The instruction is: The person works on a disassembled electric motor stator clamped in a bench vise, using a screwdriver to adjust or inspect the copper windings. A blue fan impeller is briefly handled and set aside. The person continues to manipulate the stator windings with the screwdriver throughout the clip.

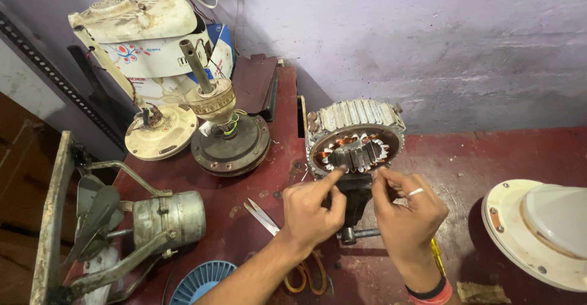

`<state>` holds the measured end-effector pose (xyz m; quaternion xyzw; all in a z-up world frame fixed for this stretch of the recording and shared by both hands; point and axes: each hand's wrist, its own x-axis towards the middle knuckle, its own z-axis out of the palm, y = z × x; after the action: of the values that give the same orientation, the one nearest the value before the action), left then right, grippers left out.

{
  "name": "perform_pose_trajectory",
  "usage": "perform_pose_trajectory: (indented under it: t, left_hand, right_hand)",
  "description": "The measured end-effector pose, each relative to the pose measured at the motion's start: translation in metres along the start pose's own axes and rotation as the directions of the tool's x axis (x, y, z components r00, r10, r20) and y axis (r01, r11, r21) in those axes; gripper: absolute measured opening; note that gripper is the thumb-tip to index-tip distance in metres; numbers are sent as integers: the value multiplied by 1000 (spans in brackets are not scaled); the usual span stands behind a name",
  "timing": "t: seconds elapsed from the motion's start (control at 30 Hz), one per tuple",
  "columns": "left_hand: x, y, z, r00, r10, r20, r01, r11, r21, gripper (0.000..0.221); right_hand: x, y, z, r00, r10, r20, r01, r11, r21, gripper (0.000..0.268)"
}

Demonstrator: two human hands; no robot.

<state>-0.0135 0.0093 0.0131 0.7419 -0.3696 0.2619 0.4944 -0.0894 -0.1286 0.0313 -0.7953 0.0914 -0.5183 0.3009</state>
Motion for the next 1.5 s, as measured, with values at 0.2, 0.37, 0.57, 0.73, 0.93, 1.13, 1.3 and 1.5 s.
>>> perform_pose_trajectory:
  t: [0.2, 0.37, 0.57, 0.73, 0.93, 1.13, 1.3, 1.5]
  left_hand:
    - [4, 0, -1, 986, -87, 144, 81, 996, 45, 49]
    - [10, 6, -3, 938, -166, 305, 137, 984, 113, 57]
    - [12, 9, -5, 915, -196, 353, 155, 978, 143, 61]
    - [4, 0, -2, 997, 80, -16, -81, 995, -58, 34]
    - [0, -26, -4, 962, -125, -241, 128, 992, -5, 14]
    - [8, -48, 11, 785, -575, -229, 388, 746, -542, 19]
    - [21, -86, 16, 829, -555, -67, 355, 616, -704, 31]
    - [59, -127, 43, 667, -538, 515, 579, -59, -813, 38]
  right_hand:
    - [3, -2, 4, 999, -18, -40, 17, 999, -35, 15]
    - [6, -3, 3, 998, -61, 4, 61, 998, -35, 17]
    - [5, -6, 6, 996, 14, 88, -15, 1000, 7, 18]
    - [8, -5, 10, 992, -53, 119, 55, 998, -10, 19]
    - [13, -4, 13, 986, -29, 161, 32, 999, -22, 24]
    - [20, -4, 11, 982, -17, 187, 14, 1000, 19, 22]
    - [22, -3, 9, 987, 2, 162, -13, 998, 69, 21]
    - [21, -6, 15, 987, 4, 160, -14, 998, 60, 22]
